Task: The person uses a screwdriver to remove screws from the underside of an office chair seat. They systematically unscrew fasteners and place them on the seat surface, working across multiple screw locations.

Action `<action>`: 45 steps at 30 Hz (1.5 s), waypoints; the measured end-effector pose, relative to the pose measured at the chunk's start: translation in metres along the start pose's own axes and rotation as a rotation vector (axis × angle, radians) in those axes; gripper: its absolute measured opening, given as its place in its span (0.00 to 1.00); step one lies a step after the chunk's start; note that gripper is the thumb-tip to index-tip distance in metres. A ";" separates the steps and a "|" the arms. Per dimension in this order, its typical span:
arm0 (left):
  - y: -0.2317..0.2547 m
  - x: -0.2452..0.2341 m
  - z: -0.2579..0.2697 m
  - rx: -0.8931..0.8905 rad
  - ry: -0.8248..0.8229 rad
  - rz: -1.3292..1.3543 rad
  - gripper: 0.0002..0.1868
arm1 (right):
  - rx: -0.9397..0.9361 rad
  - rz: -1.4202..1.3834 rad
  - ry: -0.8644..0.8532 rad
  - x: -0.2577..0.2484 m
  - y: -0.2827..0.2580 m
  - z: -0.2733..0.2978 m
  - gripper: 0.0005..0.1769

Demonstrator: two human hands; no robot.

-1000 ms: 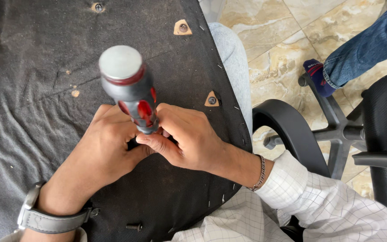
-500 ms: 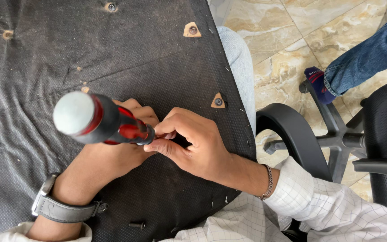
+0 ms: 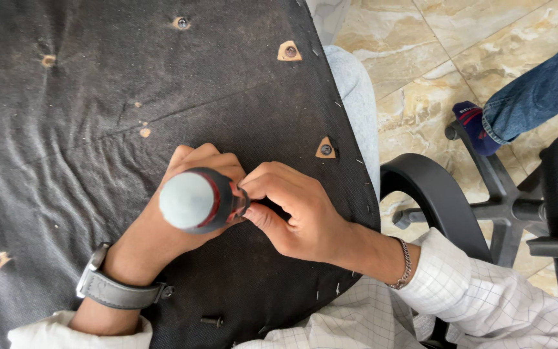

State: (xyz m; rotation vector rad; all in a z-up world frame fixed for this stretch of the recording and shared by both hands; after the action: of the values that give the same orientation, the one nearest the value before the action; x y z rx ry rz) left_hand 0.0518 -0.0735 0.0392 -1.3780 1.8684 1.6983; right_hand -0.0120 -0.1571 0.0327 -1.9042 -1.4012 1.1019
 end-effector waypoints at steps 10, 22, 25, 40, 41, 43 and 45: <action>-0.014 0.005 -0.001 -0.122 -0.020 -0.008 0.13 | 0.070 -0.075 0.036 -0.002 0.011 0.001 0.09; -0.006 0.003 -0.001 -0.065 0.004 -0.025 0.14 | 0.039 -0.044 0.016 0.001 0.012 0.003 0.11; -0.009 0.005 -0.002 -0.112 -0.024 -0.037 0.12 | 0.023 -0.118 0.026 0.001 0.010 0.005 0.10; -0.011 0.008 0.000 -0.082 -0.030 -0.075 0.11 | 0.042 -0.006 0.006 0.003 0.010 0.003 0.10; -0.010 0.008 -0.001 -0.079 -0.026 -0.079 0.12 | 0.057 -0.014 0.002 0.003 0.012 0.003 0.10; -0.009 0.009 -0.002 -0.087 -0.025 -0.082 0.11 | 0.015 -0.048 0.022 0.001 0.009 0.005 0.09; -0.010 0.009 -0.001 -0.108 -0.035 -0.092 0.10 | 0.024 -0.046 0.027 0.001 0.010 0.006 0.08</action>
State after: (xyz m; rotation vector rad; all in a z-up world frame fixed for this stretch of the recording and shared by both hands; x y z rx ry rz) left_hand 0.0552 -0.0768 0.0263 -1.4408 1.6903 1.7885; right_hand -0.0117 -0.1601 0.0212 -1.8536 -1.4037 1.0625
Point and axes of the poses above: each hand's wrist, its own z-axis away from the middle knuckle, its own x-axis out of the palm, y = z × x, the point moved 10 cm from there along -z, towards the middle knuckle, and after that the axes turned 4 degrees about z, right-handed, at the moved point
